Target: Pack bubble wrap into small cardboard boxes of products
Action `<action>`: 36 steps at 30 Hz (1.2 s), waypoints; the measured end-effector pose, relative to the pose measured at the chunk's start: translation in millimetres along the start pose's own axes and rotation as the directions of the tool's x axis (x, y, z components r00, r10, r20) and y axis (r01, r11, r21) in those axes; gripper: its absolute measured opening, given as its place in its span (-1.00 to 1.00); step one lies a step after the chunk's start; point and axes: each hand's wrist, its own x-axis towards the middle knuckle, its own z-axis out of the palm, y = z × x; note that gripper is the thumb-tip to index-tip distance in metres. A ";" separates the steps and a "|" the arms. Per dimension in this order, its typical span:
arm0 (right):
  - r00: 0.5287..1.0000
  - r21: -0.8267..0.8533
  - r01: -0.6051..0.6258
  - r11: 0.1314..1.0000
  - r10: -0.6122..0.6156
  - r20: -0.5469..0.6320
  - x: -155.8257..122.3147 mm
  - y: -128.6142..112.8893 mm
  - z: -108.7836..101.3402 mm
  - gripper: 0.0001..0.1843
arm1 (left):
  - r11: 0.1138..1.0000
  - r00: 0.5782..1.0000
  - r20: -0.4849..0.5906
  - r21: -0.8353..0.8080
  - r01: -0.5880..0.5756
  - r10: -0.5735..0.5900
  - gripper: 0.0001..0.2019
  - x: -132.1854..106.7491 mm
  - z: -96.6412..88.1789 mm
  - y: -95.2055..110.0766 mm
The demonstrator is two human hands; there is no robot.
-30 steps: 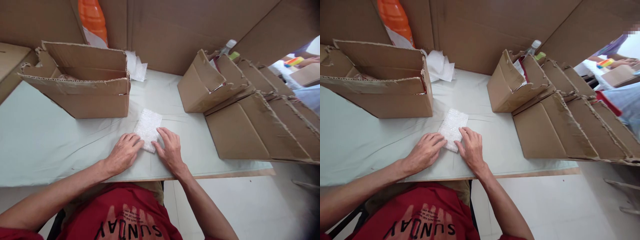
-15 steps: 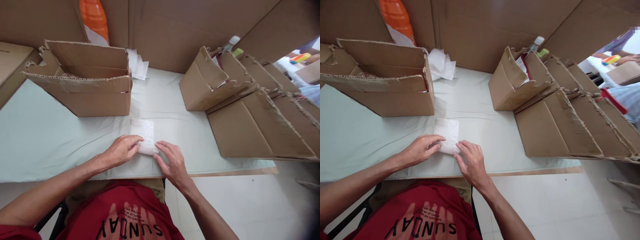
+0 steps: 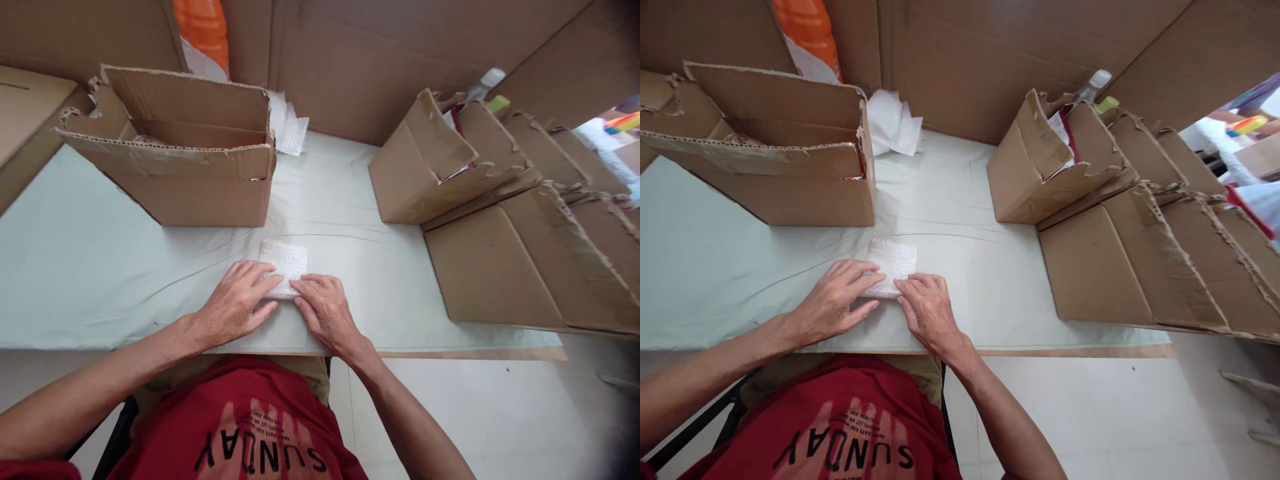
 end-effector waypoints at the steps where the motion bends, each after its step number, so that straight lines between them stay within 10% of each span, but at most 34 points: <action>1: 1.000 0.057 -0.023 0.998 0.022 0.018 -2.3 -1.5 -3.9 -0.72 | 0.999 1.000 0.013 -0.054 -0.001 0.002 -0.73 -3.0 -1.0 0.3; 12: 0.997 -0.201 0.069 0.977 -0.074 -0.015 -1.6 -11.3 0.3 -0.75 | 0.938 0.946 0.042 -0.126 0.324 -0.322 -0.64 4.3 2.9 -7.9; 14: 0.996 -0.103 -0.028 0.994 0.018 -0.093 2.9 -6.1 5.2 -0.78 | 0.809 0.876 0.026 -0.370 0.456 -0.482 -0.51 -0.4 -0.2 -4.6; 17: 0.962 0.149 -0.195 0.969 0.218 -0.164 4.1 -4.1 7.2 -0.78 | 0.389 0.725 0.185 -0.742 0.546 -0.664 -0.29 -8.2 -3.0 2.5; 20: 0.966 0.334 -0.221 0.916 0.254 -0.057 0.6 -9.5 4.3 -0.81 | 0.146 0.680 0.315 -0.836 0.529 -0.662 -0.20 -9.1 -1.5 11.4; 25: 0.980 0.423 -0.199 0.884 0.182 0.080 -0.8 -14.2 -10.1 -0.50 | 0.373 0.785 0.207 -0.791 0.486 -0.584 -0.33 -4.2 -0.5 23.8; 29: 0.957 0.445 -0.202 0.873 0.080 0.277 14.0 -8.7 -25.7 -0.83 | 0.649 0.915 0.074 -0.682 0.337 -0.397 -0.40 -6.6 -10.4 15.3; 32: 0.994 0.346 -0.047 0.937 0.008 0.113 39.8 -7.1 -50.0 -0.87 | 0.745 0.934 -0.033 -0.613 0.263 -0.357 -0.41 -7.6 -24.6 -9.7; 36: 0.976 0.117 0.115 0.986 -0.091 -0.197 100.2 -22.5 -105.7 -0.91 | 0.737 0.846 -0.102 -0.554 0.388 -0.523 -0.48 -4.2 -40.2 -56.6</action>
